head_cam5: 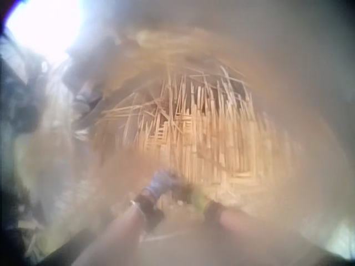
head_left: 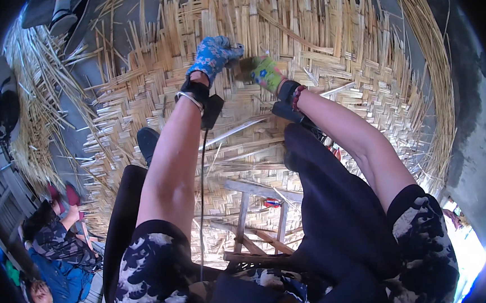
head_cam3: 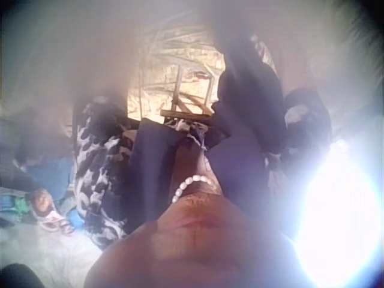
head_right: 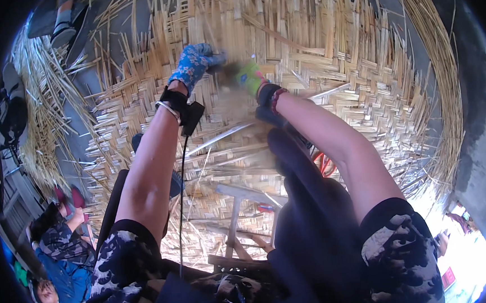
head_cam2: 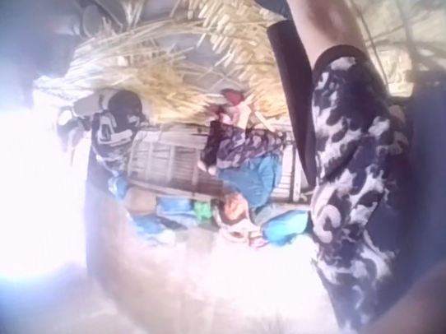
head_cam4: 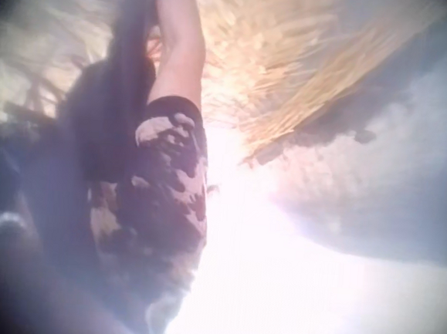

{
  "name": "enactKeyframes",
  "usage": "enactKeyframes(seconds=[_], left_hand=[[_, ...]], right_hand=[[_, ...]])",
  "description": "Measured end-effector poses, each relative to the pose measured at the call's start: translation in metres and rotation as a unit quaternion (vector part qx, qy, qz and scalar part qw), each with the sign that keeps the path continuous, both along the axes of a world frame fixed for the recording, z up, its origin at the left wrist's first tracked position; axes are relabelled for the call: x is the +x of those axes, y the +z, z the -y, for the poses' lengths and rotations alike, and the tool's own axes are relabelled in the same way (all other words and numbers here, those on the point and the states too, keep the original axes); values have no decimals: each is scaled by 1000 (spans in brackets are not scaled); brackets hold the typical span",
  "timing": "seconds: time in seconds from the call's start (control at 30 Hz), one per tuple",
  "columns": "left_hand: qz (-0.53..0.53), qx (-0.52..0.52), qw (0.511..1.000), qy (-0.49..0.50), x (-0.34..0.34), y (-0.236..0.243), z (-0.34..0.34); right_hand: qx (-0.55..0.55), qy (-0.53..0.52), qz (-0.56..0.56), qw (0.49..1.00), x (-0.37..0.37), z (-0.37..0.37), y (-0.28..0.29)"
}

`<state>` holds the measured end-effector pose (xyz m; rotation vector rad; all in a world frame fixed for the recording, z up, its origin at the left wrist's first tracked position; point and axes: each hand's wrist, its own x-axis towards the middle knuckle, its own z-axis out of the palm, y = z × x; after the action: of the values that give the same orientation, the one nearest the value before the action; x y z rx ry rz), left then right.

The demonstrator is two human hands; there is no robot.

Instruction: The person is weaving a straw mat using long pieces of dried straw material.

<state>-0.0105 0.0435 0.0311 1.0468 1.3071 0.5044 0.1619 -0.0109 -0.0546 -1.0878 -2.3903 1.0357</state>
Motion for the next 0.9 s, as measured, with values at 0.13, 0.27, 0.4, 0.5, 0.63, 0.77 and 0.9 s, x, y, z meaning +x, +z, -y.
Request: enactKeyframes(seconds=[0.13,0.27,0.4,0.5,0.63,0.77,0.9], left_hand=[[-82,28,993,-83,0,-15,1],[-79,-47,993,-72,7,-22,5],[-33,-90,995,-40,8,-22,8],[-171,206,954,134,-2,-21,28],[-211,136,967,29,-5,-17,96],[-296,216,930,-17,11,-12,128],[-344,122,921,-138,16,1,113]], right_hand=[[-40,18,242,969,0,-15,29],[-200,-59,180,961,1,-7,62],[-346,-211,-36,914,13,20,87],[-183,-189,36,964,13,42,89],[-217,-297,-96,925,16,58,74],[-203,-273,4,940,24,57,57],[-210,-268,4,940,23,48,54]])
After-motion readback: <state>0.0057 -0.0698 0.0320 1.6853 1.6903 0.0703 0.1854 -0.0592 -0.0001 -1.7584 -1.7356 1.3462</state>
